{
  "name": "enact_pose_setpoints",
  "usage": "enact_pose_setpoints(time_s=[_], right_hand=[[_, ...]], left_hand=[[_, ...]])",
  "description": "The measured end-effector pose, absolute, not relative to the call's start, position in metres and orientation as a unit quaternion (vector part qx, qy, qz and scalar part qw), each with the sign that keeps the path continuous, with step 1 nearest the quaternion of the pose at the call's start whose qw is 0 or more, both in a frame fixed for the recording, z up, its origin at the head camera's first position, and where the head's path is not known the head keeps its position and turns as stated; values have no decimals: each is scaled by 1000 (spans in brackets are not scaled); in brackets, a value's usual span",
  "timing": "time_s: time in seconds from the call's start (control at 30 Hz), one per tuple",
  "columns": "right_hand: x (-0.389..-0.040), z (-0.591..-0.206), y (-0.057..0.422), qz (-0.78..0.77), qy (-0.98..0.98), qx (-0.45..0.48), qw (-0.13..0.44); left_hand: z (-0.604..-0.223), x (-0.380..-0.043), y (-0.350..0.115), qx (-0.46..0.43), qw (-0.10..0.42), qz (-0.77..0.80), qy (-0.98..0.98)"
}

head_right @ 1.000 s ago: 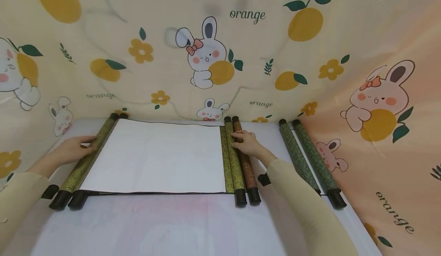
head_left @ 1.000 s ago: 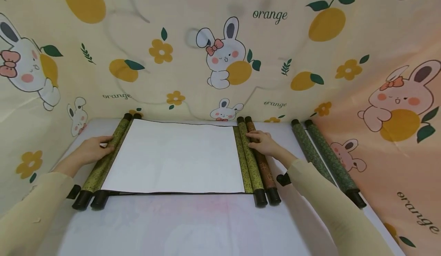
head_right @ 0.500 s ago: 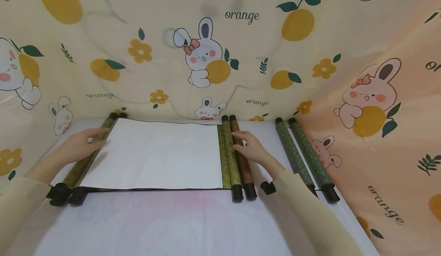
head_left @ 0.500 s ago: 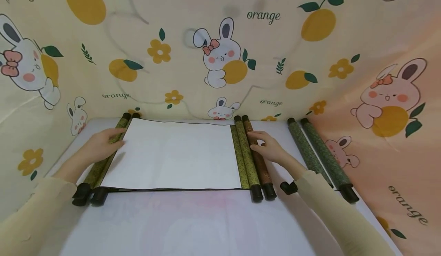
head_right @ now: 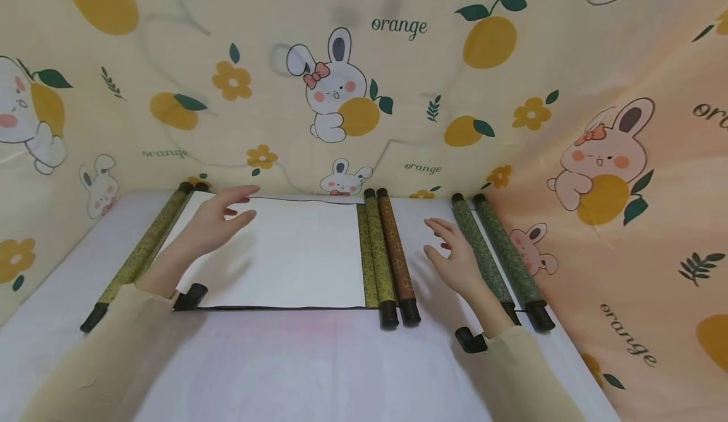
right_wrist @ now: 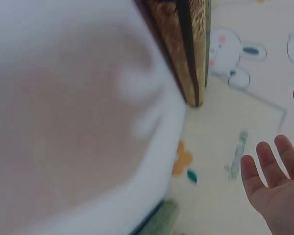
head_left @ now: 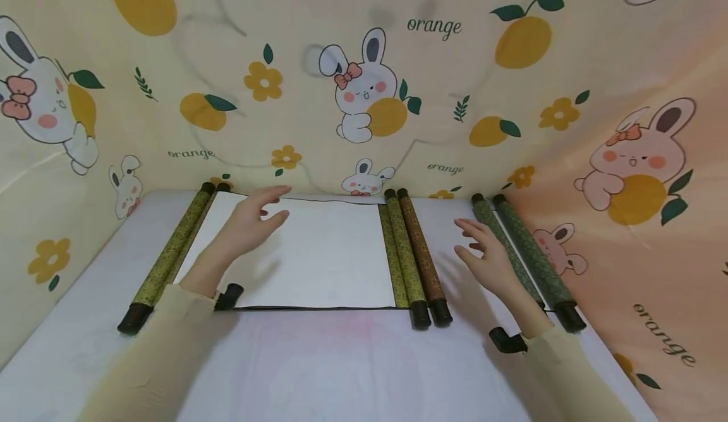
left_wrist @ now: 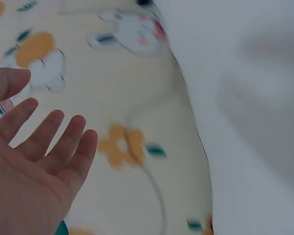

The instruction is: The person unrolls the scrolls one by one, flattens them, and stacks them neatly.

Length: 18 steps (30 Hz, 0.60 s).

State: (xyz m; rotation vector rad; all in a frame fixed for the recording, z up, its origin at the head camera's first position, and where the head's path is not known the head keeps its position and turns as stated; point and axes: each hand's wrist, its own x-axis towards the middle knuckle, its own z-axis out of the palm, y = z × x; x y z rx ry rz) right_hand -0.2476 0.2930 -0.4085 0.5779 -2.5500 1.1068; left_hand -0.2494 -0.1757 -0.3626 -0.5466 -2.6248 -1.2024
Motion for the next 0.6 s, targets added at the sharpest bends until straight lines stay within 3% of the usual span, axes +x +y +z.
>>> enact_pose_setpoints(time_s=[0.27, 0.6], right_hand=[[-226, -408, 343, 370, -907, 116, 164], [-218, -414, 403, 357, -913, 75, 182]], left_hand=[[-362, -257, -88, -222, 81, -478, -846], [-375, -257, 23, -266, 22, -531, -804]])
